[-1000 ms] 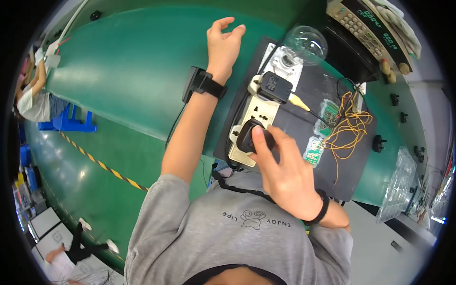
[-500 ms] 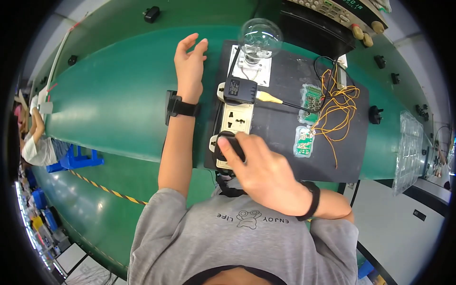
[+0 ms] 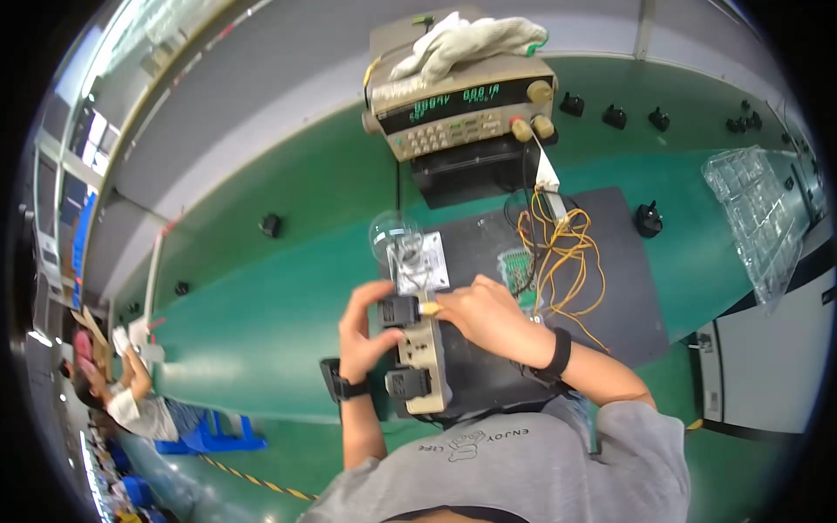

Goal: The person tests power adapters by plugging each one into a power strip, connecting a USB cable, and checking the display on a power supply unit before setting the adapter aside.

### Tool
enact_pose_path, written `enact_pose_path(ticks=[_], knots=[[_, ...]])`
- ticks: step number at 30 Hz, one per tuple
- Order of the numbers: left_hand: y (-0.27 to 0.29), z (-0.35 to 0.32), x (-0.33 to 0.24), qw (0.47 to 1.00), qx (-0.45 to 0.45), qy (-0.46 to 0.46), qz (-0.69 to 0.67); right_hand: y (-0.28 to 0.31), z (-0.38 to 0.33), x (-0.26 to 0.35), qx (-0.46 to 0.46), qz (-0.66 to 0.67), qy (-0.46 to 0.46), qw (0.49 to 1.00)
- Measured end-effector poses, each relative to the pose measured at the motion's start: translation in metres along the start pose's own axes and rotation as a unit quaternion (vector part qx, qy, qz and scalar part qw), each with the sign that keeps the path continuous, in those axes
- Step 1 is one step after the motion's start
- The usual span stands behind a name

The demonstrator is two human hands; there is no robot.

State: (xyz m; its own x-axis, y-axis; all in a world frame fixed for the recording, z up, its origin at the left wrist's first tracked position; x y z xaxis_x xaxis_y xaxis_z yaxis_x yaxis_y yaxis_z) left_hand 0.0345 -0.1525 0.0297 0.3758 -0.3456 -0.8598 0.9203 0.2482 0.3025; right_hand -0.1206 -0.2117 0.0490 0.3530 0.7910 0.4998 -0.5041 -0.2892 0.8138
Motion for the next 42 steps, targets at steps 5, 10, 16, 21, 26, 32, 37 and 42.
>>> enact_pose_path(ticks=[5,10,16,21,26,32,37,42], knots=[[-0.023,0.000,0.009,0.994,0.073,0.077,0.005,0.013,-0.001,0.009,-0.081,-0.026,0.104,0.991],[-0.022,0.000,0.013,0.992,0.063,0.106,-0.002,0.012,-0.008,0.014,-0.135,-0.053,0.117,0.982],[-0.022,-0.002,0.023,0.984,0.024,0.162,-0.075,0.011,-0.008,0.011,-0.152,-0.037,0.120,0.980],[-0.022,0.000,0.025,0.987,0.051,0.140,-0.062,0.010,-0.008,0.012,-0.153,-0.040,0.121,0.980],[-0.021,0.000,0.026,0.984,0.045,0.147,-0.086,0.008,-0.005,0.010,-0.138,-0.037,0.105,0.984],[-0.021,-0.001,0.024,0.984,0.045,0.151,-0.081,0.010,-0.007,0.013,-0.151,-0.048,0.121,0.980],[-0.024,-0.003,0.021,0.984,0.044,0.148,-0.083,0.013,-0.011,0.014,-0.156,-0.036,0.116,0.980],[-0.022,-0.001,0.021,0.988,0.058,0.129,-0.062,0.018,-0.012,0.006,-0.118,-0.002,0.093,0.989]])
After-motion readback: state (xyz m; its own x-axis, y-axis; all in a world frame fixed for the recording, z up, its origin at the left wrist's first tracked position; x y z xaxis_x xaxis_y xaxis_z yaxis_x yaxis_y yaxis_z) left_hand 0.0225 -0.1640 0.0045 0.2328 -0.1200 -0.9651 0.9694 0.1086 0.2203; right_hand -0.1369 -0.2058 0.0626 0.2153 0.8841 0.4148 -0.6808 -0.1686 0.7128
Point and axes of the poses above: each hand's wrist, its own z-axis towards the middle knuckle, its own y-axis out of the back of the hand, x = y × z, the point moved 8 cm from there along z, towards the middle knuckle, and after that the axes turned 1 degree about -z, right-handed, at the moved point
